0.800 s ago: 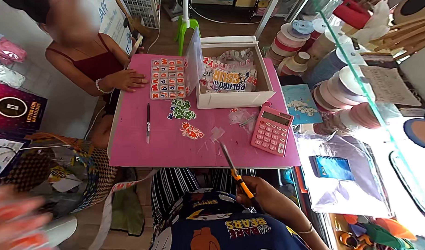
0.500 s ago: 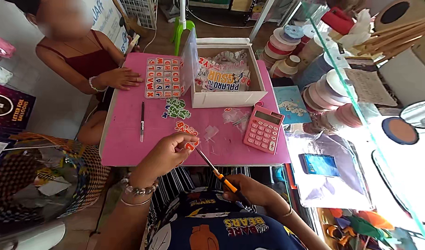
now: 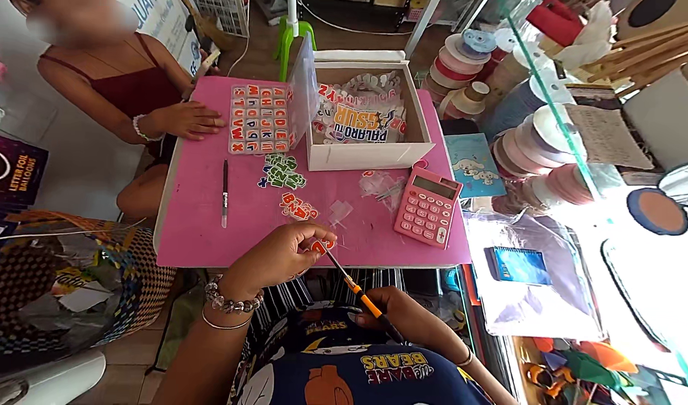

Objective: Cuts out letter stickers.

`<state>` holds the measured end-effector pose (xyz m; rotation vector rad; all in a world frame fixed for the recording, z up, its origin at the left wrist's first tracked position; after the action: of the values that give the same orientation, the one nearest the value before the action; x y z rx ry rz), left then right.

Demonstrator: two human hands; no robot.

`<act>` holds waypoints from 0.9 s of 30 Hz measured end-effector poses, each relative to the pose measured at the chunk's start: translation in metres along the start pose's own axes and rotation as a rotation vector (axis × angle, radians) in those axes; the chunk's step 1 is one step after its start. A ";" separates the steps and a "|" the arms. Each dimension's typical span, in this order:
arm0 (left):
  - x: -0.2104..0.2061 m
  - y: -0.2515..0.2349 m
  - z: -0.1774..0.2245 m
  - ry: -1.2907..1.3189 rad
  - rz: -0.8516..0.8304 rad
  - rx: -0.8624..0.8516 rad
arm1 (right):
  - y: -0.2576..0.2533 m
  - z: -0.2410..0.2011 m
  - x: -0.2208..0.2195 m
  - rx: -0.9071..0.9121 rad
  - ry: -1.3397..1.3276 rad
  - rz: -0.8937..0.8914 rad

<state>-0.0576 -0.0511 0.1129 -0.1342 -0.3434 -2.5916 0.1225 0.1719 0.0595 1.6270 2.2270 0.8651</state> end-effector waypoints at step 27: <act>-0.002 0.002 0.001 -0.020 -0.036 0.031 | 0.000 0.000 0.000 -0.012 0.006 -0.038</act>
<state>-0.0552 -0.0515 0.1138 -0.1447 -0.3969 -2.6207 0.1227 0.1722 0.0600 1.5740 2.2445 0.8729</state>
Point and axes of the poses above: each hand's wrist, its own y-axis away from the middle knuckle, its own x-axis out of the back of the hand, z = x × y, the point moved 1 cm from there along -y, towards the middle knuckle, and after that the axes turned 3 degrees about y, right-handed, at the moved point
